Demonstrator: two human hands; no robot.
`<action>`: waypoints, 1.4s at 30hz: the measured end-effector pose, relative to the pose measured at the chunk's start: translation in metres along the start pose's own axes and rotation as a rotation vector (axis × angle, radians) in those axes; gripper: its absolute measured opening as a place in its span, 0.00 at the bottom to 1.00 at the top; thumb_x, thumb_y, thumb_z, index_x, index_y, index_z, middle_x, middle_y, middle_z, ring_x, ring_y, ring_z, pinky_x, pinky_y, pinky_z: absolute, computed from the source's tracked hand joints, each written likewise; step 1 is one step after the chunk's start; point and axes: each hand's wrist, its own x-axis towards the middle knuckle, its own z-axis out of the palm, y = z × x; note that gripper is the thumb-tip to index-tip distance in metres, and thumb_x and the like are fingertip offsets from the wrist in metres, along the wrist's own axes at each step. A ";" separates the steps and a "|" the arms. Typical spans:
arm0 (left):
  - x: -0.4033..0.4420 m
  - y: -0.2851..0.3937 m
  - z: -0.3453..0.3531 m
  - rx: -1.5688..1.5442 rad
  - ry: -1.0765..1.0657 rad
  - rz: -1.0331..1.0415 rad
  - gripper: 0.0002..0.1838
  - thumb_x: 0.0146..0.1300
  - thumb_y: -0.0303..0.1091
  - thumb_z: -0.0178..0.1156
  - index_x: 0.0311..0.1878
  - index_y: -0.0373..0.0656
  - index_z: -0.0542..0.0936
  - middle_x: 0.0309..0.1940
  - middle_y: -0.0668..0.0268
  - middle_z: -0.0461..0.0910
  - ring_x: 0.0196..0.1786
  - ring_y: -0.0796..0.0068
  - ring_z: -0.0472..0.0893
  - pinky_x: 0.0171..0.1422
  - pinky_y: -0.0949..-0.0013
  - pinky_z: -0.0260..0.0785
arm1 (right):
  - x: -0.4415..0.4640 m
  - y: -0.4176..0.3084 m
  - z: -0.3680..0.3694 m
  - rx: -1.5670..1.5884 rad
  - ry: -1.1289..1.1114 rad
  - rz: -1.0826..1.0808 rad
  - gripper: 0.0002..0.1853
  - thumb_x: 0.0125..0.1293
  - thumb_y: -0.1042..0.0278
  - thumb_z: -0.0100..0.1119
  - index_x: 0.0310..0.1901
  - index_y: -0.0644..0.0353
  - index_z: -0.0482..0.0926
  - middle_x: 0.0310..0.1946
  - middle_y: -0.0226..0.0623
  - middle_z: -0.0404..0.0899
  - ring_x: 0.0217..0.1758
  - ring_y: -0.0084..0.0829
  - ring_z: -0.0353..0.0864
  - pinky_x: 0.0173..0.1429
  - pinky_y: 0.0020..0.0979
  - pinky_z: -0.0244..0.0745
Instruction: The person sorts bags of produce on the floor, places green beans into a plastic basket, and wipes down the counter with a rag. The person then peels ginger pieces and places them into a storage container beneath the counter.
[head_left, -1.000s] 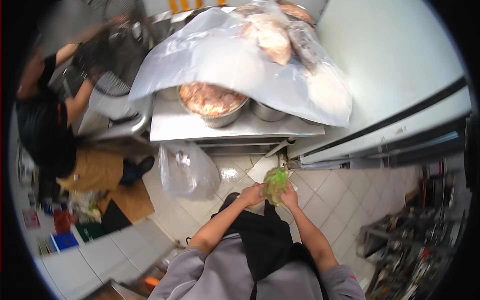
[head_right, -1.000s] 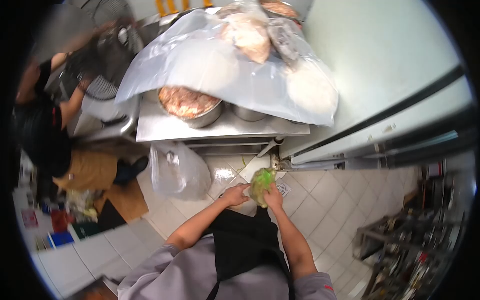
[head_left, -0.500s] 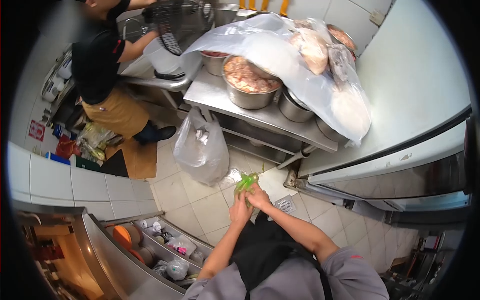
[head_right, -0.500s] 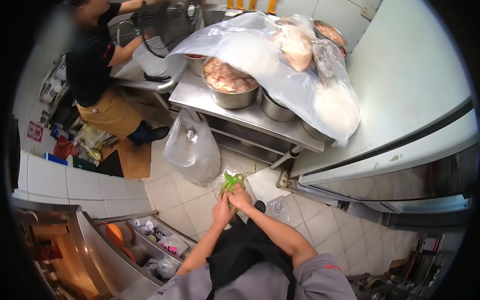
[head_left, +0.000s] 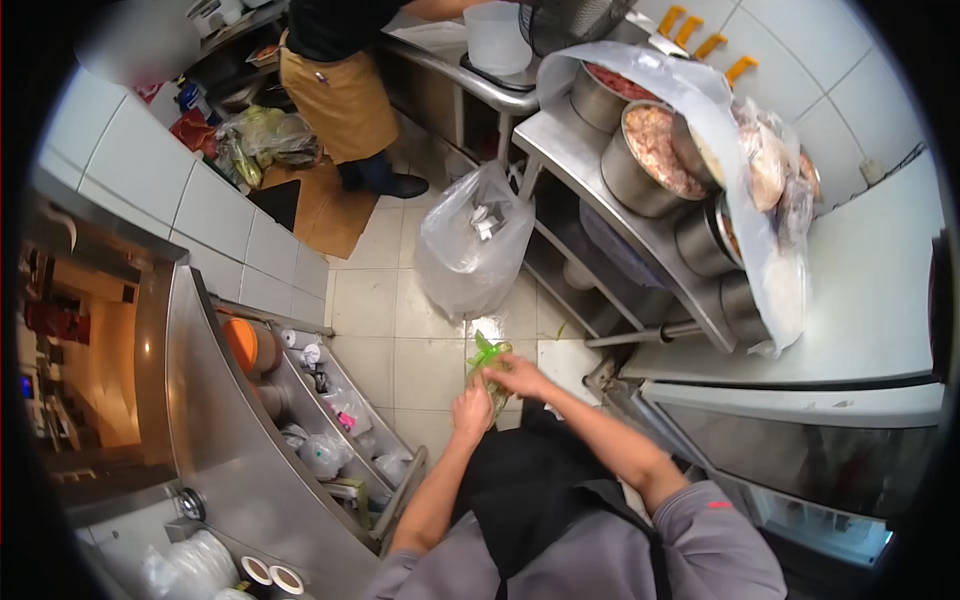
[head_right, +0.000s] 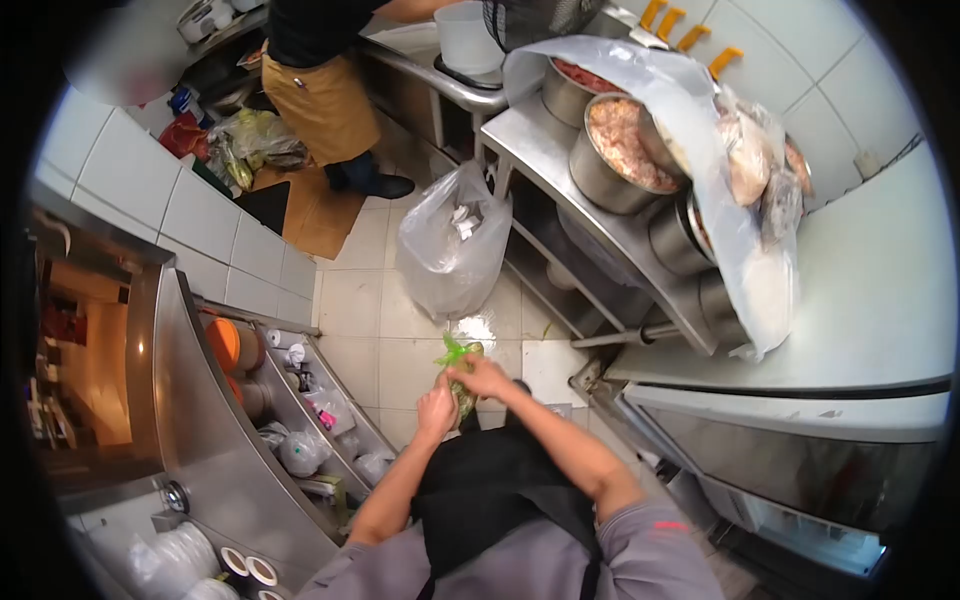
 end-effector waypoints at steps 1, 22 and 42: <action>0.006 -0.009 0.000 0.021 -0.044 -0.045 0.15 0.55 0.31 0.45 0.46 0.36 0.69 0.28 0.50 0.77 0.28 0.50 0.78 0.34 0.51 0.70 | 0.005 0.000 -0.015 0.024 -0.055 0.034 0.32 0.50 0.46 0.60 0.51 0.62 0.70 0.35 0.47 0.77 0.31 0.36 0.78 0.33 0.31 0.72; -0.047 -0.187 0.146 -0.087 -0.238 -0.874 0.15 0.56 0.34 0.47 0.38 0.30 0.72 0.34 0.40 0.74 0.42 0.42 0.72 0.46 0.50 0.63 | 0.172 0.167 -0.277 -0.883 1.226 -0.036 0.21 0.54 0.50 0.55 0.42 0.59 0.74 0.41 0.44 0.74 0.48 0.49 0.69 0.54 0.41 0.63; 0.012 -0.040 0.024 -0.535 0.111 -0.319 0.13 0.47 0.23 0.46 0.37 0.30 0.74 0.27 0.49 0.74 0.30 0.47 0.74 0.34 0.55 0.64 | 0.074 0.119 -0.088 -0.775 1.068 -0.201 0.20 0.45 0.68 0.64 0.43 0.60 0.73 0.38 0.38 0.72 0.38 0.37 0.70 0.44 0.34 0.64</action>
